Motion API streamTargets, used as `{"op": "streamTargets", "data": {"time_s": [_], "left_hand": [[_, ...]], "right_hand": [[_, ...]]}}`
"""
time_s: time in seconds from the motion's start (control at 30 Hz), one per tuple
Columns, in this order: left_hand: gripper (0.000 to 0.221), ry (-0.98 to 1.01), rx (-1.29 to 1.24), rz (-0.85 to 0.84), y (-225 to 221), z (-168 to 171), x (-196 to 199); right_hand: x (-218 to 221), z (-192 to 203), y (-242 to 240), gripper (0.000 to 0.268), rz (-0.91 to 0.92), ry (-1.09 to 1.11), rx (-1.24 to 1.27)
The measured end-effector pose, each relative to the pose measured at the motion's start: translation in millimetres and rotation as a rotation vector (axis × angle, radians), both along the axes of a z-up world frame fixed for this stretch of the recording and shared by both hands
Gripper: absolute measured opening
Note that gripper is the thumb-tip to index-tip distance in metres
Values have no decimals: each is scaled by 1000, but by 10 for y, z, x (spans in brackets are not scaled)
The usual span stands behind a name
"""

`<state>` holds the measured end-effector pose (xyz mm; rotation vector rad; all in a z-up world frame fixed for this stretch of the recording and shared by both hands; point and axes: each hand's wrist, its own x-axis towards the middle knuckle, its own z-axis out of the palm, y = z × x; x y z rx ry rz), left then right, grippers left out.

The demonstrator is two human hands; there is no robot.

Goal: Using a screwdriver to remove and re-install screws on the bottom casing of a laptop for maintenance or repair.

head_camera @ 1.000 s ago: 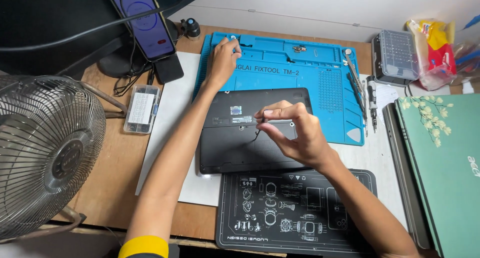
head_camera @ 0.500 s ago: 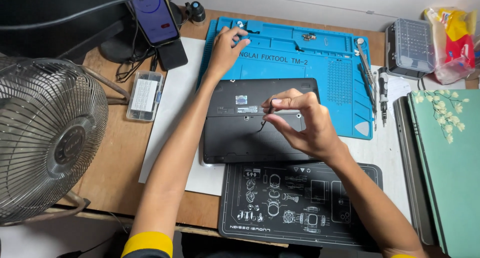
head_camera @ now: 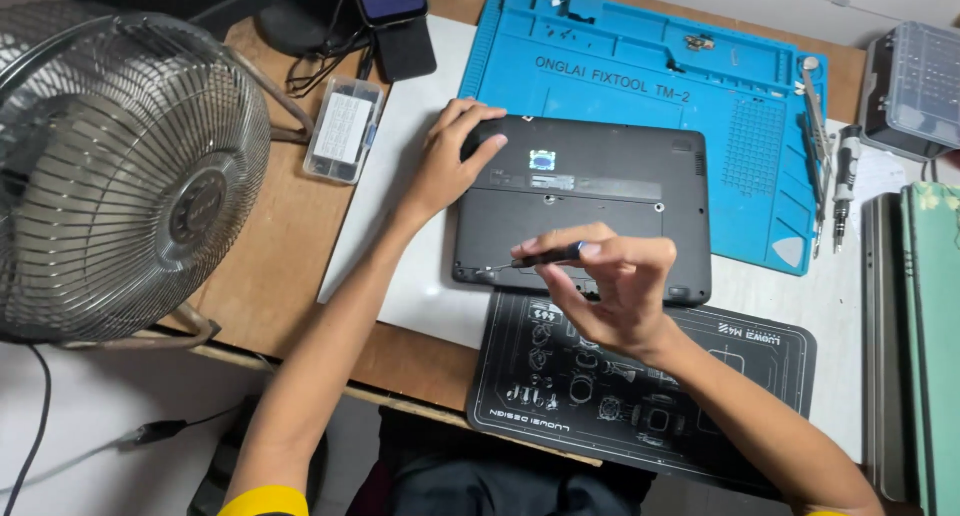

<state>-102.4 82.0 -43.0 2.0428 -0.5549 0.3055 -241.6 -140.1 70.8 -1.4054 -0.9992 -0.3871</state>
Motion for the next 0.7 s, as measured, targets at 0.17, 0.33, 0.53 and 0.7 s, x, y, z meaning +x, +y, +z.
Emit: {"op": "streamTargets", "data": {"time_s": [0.17,0.33,0.53,0.7], "left_hand": [[25,-95,-12,38,-82,-66,-36],[25,-110,-19,42,-100,-30,-44],[26,-134,22,42,-87,-24,-64],[26,-122,1,28,-89,13,-73]], "right_hand": [[-73,-29,112,45,-39,-92,-46],[-82,-16,184,45,-47,-76,-55],[-32,42,268,45,-51,-99,-93],[14,37,357,40,14,-53,-69]]}}
